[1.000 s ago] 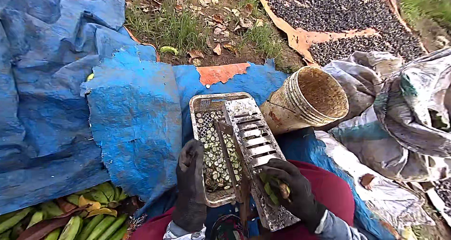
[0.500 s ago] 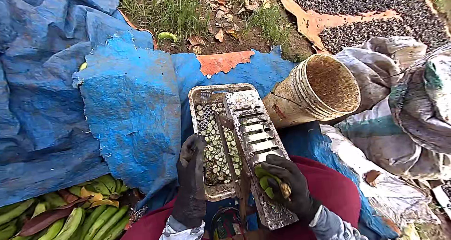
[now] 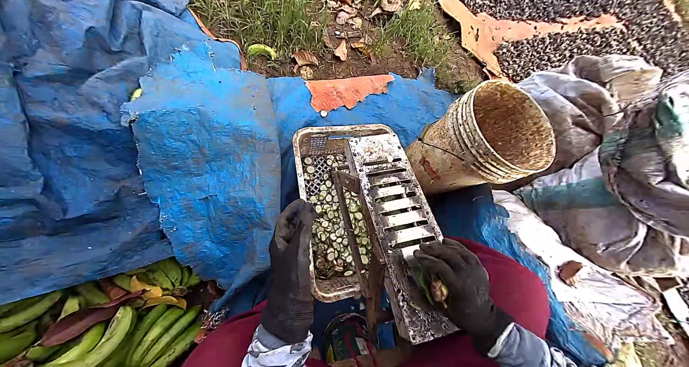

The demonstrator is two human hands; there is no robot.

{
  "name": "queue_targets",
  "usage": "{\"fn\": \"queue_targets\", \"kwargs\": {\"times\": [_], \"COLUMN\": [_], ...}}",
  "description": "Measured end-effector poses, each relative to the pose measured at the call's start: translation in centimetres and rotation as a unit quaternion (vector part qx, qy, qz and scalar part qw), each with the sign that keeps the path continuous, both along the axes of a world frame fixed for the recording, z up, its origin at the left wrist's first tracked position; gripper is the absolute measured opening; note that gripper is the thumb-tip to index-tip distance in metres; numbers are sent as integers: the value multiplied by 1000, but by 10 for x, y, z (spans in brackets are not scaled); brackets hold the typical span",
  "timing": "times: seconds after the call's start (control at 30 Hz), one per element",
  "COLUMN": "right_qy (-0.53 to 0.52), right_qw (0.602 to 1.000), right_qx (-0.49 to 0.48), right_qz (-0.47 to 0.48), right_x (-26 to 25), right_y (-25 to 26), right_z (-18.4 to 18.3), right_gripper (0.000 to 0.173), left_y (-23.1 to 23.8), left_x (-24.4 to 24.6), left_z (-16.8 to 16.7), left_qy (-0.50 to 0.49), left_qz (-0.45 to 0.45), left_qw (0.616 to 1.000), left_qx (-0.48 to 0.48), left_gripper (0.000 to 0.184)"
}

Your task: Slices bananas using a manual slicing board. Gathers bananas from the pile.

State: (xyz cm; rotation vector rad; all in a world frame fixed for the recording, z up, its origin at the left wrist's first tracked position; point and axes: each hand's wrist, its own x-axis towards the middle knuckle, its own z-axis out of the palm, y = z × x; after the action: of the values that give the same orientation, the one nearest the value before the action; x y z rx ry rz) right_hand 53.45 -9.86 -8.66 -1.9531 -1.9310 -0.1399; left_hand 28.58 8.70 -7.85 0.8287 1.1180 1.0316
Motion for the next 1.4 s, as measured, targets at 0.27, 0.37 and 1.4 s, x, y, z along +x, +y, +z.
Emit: {"fn": "queue_targets", "kwargs": {"times": [0.27,0.37,1.4], "right_qy": [-30,-18,176], "right_qw": [964,991,983], "right_qx": [-244,-127,4], "right_qz": [-96,-29,-54], "right_x": [21,6,9], "right_y": [206,139,49], "right_z": [6,8,-22], "right_gripper": [41,39,34], "left_y": [0,4,-9], "left_x": [5,3,0], "left_z": [12,12,3], "left_qy": [13,-1,-4], "left_qz": [-8,-6,-40], "left_qw": [999,999,999], "left_qx": [31,41,36], "left_gripper": [39,39,40]}}
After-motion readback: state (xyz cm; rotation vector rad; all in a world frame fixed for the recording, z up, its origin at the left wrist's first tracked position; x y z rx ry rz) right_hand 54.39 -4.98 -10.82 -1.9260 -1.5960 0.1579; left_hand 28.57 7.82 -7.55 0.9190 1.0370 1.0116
